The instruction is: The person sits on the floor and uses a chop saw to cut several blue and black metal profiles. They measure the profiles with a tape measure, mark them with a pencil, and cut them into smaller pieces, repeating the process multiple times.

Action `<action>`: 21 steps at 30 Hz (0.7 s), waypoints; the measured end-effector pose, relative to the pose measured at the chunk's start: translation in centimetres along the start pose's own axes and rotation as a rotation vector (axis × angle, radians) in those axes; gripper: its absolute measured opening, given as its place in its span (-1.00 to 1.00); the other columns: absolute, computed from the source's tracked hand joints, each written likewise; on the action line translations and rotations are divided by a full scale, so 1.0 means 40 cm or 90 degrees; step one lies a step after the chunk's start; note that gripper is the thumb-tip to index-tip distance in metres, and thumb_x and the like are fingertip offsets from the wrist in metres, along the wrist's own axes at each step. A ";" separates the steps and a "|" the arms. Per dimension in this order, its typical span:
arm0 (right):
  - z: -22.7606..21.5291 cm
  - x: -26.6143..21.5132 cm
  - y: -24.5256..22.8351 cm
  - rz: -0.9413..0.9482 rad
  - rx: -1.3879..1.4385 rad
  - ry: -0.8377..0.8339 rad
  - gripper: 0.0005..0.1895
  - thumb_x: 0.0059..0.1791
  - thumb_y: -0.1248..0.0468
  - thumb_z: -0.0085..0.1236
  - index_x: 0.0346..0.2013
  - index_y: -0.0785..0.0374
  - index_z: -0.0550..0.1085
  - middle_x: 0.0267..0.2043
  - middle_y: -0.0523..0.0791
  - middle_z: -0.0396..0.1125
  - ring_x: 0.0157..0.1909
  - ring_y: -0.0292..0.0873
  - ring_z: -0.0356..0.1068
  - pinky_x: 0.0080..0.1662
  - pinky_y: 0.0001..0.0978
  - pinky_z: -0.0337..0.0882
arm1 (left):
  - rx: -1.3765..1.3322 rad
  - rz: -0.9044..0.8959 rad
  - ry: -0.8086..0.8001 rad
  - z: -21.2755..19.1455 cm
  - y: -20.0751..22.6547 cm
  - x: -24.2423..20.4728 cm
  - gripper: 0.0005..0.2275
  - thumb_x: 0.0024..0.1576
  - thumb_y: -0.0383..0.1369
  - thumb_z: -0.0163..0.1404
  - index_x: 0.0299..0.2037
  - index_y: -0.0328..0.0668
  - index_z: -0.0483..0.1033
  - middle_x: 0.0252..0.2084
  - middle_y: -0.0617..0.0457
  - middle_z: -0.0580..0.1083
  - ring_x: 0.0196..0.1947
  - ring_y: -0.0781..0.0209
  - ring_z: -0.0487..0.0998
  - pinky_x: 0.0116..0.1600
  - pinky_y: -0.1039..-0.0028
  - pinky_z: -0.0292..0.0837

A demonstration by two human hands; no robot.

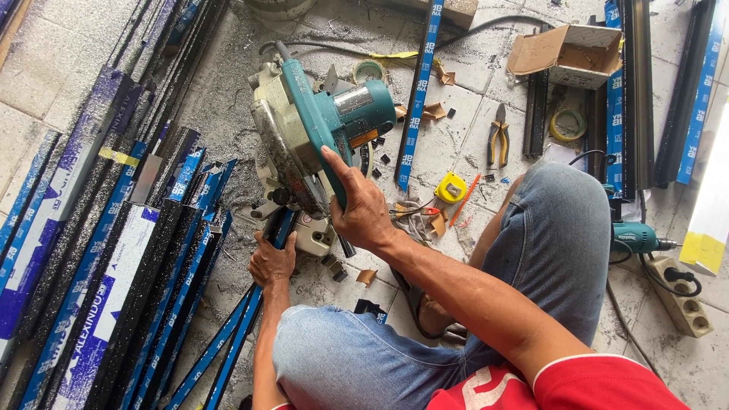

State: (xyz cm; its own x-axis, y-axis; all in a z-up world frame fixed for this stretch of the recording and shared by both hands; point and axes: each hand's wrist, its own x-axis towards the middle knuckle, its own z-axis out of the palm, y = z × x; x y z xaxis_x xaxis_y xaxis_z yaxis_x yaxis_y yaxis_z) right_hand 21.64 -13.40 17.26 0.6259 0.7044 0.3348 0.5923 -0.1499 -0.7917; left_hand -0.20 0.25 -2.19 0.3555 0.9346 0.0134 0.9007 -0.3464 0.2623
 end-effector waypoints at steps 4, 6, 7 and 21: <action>0.001 0.001 -0.001 -0.004 -0.005 0.002 -0.01 -0.12 0.44 0.09 0.54 -0.22 0.02 -0.20 0.01 0.34 -0.27 0.22 0.45 -0.14 0.04 0.46 | -0.002 0.002 -0.005 -0.010 0.002 -0.005 -0.35 0.03 0.25 0.08 -0.03 -0.22 0.34 -0.55 -0.33 0.52 -0.39 -0.37 0.65 -0.16 -0.09 0.55; 0.000 0.003 -0.004 -0.007 -0.006 0.005 0.00 -0.13 0.44 0.11 0.54 -0.21 0.02 -0.21 0.00 0.34 -0.27 0.20 0.46 -0.13 0.01 0.47 | 0.002 0.005 -0.001 -0.008 0.000 -0.004 -0.34 0.03 0.26 0.08 -0.02 -0.21 0.34 -0.55 -0.33 0.52 -0.39 -0.37 0.65 -0.17 -0.10 0.55; -0.001 0.002 -0.004 -0.007 -0.006 0.006 0.00 -0.13 0.44 0.11 0.54 -0.21 0.02 -0.21 0.00 0.34 -0.27 0.20 0.46 -0.13 0.01 0.47 | 0.002 0.005 0.000 -0.004 -0.001 -0.004 -0.34 0.03 0.26 0.08 -0.02 -0.21 0.34 -0.55 -0.33 0.52 -0.39 -0.37 0.65 -0.17 -0.10 0.55; 0.002 -0.001 -0.001 -0.005 -0.008 0.008 -0.01 -0.13 0.42 0.10 0.54 -0.24 0.03 -0.25 -0.01 0.32 -0.30 0.19 0.44 -0.15 0.01 0.46 | 0.005 0.001 -0.008 -0.008 0.000 -0.004 -0.35 0.01 0.26 0.09 -0.03 -0.19 0.35 -0.55 -0.30 0.51 -0.39 -0.37 0.64 -0.16 -0.11 0.55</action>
State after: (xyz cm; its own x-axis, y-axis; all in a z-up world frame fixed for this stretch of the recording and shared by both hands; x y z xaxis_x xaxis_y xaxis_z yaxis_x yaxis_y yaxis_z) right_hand 21.55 -13.37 17.23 0.6278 0.6969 0.3467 0.6028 -0.1534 -0.7830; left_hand -0.35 0.15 -1.88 0.3603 0.9328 0.0012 0.9019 -0.3487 0.2551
